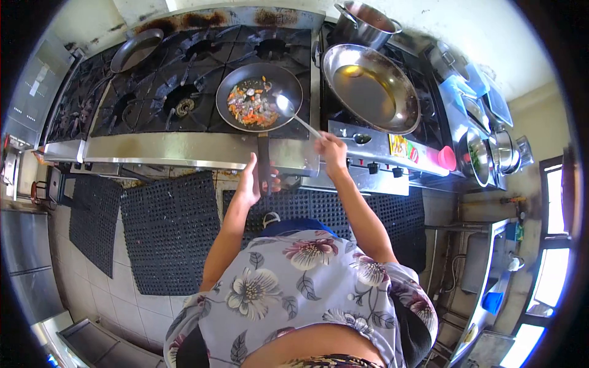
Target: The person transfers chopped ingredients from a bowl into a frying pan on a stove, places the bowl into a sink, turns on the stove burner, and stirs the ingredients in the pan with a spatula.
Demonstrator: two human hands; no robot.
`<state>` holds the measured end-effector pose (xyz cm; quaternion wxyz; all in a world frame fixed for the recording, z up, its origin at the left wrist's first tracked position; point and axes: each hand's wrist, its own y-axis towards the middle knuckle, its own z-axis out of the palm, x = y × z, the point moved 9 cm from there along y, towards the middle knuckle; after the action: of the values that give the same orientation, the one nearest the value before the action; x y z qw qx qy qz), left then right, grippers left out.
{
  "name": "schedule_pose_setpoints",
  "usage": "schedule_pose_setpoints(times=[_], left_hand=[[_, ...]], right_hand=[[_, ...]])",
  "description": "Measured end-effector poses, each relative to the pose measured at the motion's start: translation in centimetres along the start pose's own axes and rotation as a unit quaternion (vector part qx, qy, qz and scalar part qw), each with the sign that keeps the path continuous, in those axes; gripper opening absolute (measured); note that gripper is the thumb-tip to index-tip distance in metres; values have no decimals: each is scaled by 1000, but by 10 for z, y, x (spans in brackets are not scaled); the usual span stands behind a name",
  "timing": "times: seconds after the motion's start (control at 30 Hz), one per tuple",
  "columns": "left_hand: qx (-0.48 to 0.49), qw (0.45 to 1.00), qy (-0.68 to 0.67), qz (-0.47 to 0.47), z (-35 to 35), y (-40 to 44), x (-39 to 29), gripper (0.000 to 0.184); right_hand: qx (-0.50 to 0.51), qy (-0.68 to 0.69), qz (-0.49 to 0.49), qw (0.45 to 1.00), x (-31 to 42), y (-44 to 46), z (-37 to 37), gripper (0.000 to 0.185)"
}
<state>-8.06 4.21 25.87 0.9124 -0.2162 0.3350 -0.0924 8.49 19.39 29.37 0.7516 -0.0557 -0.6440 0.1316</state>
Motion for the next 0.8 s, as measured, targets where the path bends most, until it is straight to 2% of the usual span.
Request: schedule_pose_setpoints(times=[0.13,0.2,0.3,0.53,0.57,0.67,0.8], left_hand=[[2,1000,-27,7,-9,-5,6,66],[-10,999,-31,5,-16,-5,11,69],[-58,998,-33,4,-25,-12,18,71],[-149,987,-50,14,-51,-35,49,68],[-140,988,-57,25,-55,-39,56,67],[-150,986,-72,29,-59,-60,78,66],[-177,980,-89,22,-63,-93,113,63]], right_hand=[[-11,48,52,997,-54,-41,-67,19],[-40,6,99,994,-77,-50,-89,20],[-22,-33,84,996,-87,-41,-94,19],[41,-125,7,991,-87,1,-68,20],[51,-137,-9,989,-85,5,-65,19],[34,-193,-44,980,-80,10,-61,19],[17,-181,-144,973,-105,31,-63,18]])
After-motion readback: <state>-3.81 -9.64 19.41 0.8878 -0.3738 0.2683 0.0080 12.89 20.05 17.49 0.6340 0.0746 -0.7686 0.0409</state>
